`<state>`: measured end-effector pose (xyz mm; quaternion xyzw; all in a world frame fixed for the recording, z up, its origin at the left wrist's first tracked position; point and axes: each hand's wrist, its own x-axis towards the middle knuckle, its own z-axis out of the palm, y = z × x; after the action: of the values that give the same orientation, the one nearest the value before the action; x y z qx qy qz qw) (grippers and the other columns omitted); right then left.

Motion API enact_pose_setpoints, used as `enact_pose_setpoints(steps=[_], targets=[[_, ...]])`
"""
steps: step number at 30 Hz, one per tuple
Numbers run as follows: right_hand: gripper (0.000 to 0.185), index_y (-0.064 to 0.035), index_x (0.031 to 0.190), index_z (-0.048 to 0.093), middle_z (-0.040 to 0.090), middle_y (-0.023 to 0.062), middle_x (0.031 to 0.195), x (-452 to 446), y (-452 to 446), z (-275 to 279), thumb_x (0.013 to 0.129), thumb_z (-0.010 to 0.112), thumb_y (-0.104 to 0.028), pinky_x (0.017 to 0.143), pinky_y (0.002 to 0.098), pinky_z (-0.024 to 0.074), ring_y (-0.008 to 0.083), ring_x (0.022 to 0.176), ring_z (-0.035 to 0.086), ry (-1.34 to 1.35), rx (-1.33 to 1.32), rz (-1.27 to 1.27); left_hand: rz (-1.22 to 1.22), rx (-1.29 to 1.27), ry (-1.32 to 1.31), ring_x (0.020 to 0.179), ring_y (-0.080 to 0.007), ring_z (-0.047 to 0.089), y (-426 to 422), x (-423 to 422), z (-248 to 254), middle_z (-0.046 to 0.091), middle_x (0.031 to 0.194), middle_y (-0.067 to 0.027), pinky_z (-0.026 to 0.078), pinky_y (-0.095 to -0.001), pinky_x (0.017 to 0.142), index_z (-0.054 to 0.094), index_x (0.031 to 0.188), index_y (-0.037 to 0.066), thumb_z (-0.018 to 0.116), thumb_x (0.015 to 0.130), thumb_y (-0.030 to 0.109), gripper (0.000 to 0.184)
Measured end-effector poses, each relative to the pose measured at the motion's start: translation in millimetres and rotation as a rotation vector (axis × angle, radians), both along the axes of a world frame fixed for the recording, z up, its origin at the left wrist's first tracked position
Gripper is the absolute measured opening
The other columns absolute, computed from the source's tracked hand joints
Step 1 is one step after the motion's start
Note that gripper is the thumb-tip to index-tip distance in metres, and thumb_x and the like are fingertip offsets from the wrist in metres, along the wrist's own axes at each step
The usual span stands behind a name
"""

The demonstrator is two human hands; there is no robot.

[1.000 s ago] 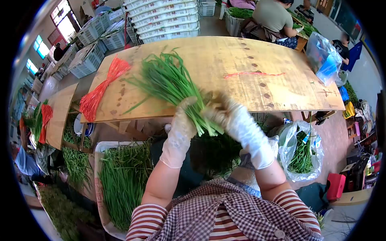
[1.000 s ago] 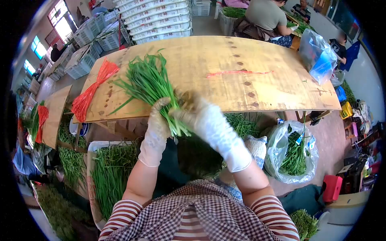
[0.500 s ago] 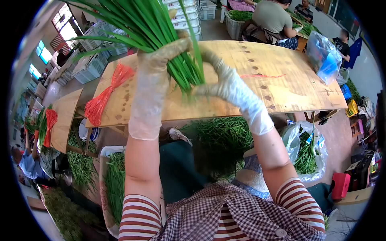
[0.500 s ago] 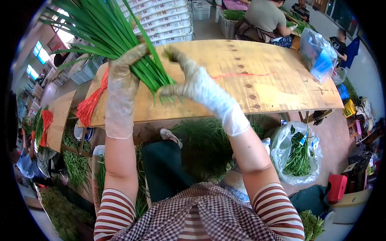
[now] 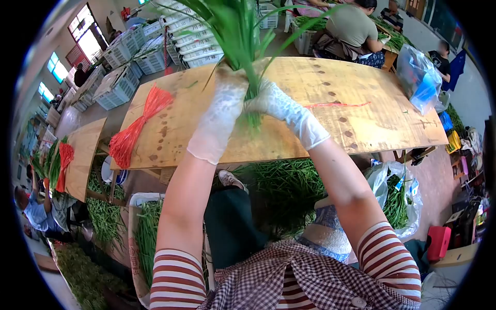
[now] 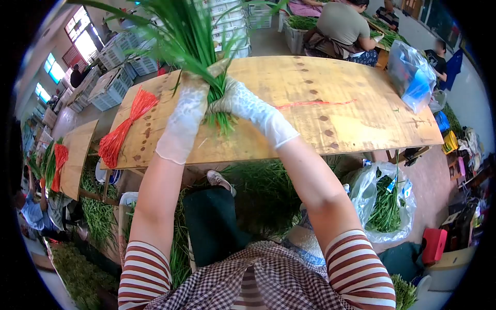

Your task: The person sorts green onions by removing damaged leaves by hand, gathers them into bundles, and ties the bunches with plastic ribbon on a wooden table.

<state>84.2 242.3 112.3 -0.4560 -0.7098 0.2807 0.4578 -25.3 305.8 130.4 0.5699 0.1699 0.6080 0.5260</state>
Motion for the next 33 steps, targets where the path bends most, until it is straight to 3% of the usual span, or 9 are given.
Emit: enact_pose_setpoints(steps=[3,6,9,11,14,20,24,28,33], targets=[[0.046,0.0017,0.106,0.06,0.069,0.0128,0.085,2.9,-12.8,30.2,0.07,0.076,-0.022,0.074,0.0313,0.0535,0.0169,0.082,0.065,0.135,-0.069,-0.056,-0.06,-0.051,-0.053,0.103,-0.0223,0.06,-14.1,-12.3,22.2,0.061,0.112,-0.0102,0.05,-0.0345,0.091,0.053,0.118,-0.001,0.061,0.088,0.011,0.033],[0.047,0.0016,0.105,0.061,0.068,0.0139,0.085,10.3,-15.2,63.5,0.069,0.078,-0.023,0.072,0.0309,0.0543,0.02,0.078,0.066,0.173,-0.21,-0.223,-0.122,-0.339,-0.226,0.109,-0.0196,0.055,-54.7,-36.1,48.6,0.056,0.122,-0.009,0.045,-0.0336,0.098,0.046,0.127,0.001,0.06,0.088,0.01,0.042],[0.056,0.0039,0.108,0.061,0.068,0.0198,0.091,0.1,-27.2,76.2,0.068,0.079,-0.03,0.07,0.0341,0.0549,0.0272,0.076,0.067,0.006,-0.181,-0.273,-0.397,-0.183,0.132,0.103,-0.0219,0.059,-89.1,-22.0,2.8,0.061,0.113,-0.0094,0.047,-0.0351,0.096,0.048,0.124,0.001,0.062,0.084,0.009,0.043],[0.066,0.0074,0.113,0.059,0.066,0.0241,0.1,-7.7,-43.0,74.8,0.071,0.076,-0.04,0.074,0.0353,0.0537,0.0295,0.083,0.066,-0.252,-0.153,-0.25,-0.4,-0.351,-0.054,0.096,-0.0247,0.063,-116.1,-11.9,-22.3,0.06,0.109,-0.0101,0.053,-0.035,0.086,0.047,0.126,0.004,0.066,0.081,0.006,0.049],[0.067,0.0066,0.118,0.057,0.065,0.0239,0.105,7.9,-94.9,77.1,0.078,0.07,-0.046,0.08,0.0324,0.0508,0.0275,0.092,0.065,0.057,-0.162,-0.215,-0.367,-0.703,-0.266,0.086,-0.0241,0.064,-128.8,-1.9,-47.1,0.061,0.101,-0.0099,0.056,-0.0354,0.079,0.05,0.122,0.005,0.063,0.082,0.005,0.042],[0.033,0.0033,0.126,0.053,0.059,0.0136,0.124,41.5,-167.8,-31.1,0.099,0.043,-0.013,0.096,0.0289,0.0413,0.0172,0.109,0.057,0.308,0.505,-0.526,-0.374,-0.868,-0.489,0.09,-0.024,0.062,-156.6,1.9,-72.8,0.063,0.095,-0.0066,0.049,-0.0452,0.093,0.057,0.111,0.005,0.062,0.082,0.006,0.029],[0.049,0.0072,0.129,0.048,0.05,0.0155,0.133,8.5,-163.7,-106.8,0.101,0.041,-0.032,0.103,0.0336,0.0368,0.0198,0.112,0.054,1.034,0.195,-0.435,-0.25,-0.942,-0.338,0.098,-0.0273,0.062,-179.2,20.6,-102.0,0.063,0.101,-0.01,0.051,-0.0438,0.09,0.057,0.106,0.004,0.066,0.08,0.007,0.027],[0.055,0.0072,0.129,0.049,0.056,0.0172,0.128,31.3,-163.3,-80.8,0.1,0.042,-0.039,0.106,0.0338,0.034,0.0226,0.118,0.052,1.063,0.217,-0.282,-0.417,-0.851,-0.455,0.102,-0.0259,0.061,-188.4,10.1,-88.1,0.062,0.111,-0.0098,0.051,-0.0417,0.09,0.055,0.117,0.002,0.066,0.081,0.008,0.038],[0.03,-0.0069,0.113,0.065,0.065,0.0086,0.112,37.8,-211.0,-52.8,0.086,0.066,-0.018,0.095,0.0334,0.0448,0.0186,0.106,0.059,0.284,0.209,-0.446,-0.378,-0.801,-0.335,0.112,-0.0261,0.055,-185.7,-2.5,-98.7,0.055,0.12,-0.0115,0.048,-0.0436,0.097,0.044,0.13,0.003,0.063,0.084,0.009,0.05]])
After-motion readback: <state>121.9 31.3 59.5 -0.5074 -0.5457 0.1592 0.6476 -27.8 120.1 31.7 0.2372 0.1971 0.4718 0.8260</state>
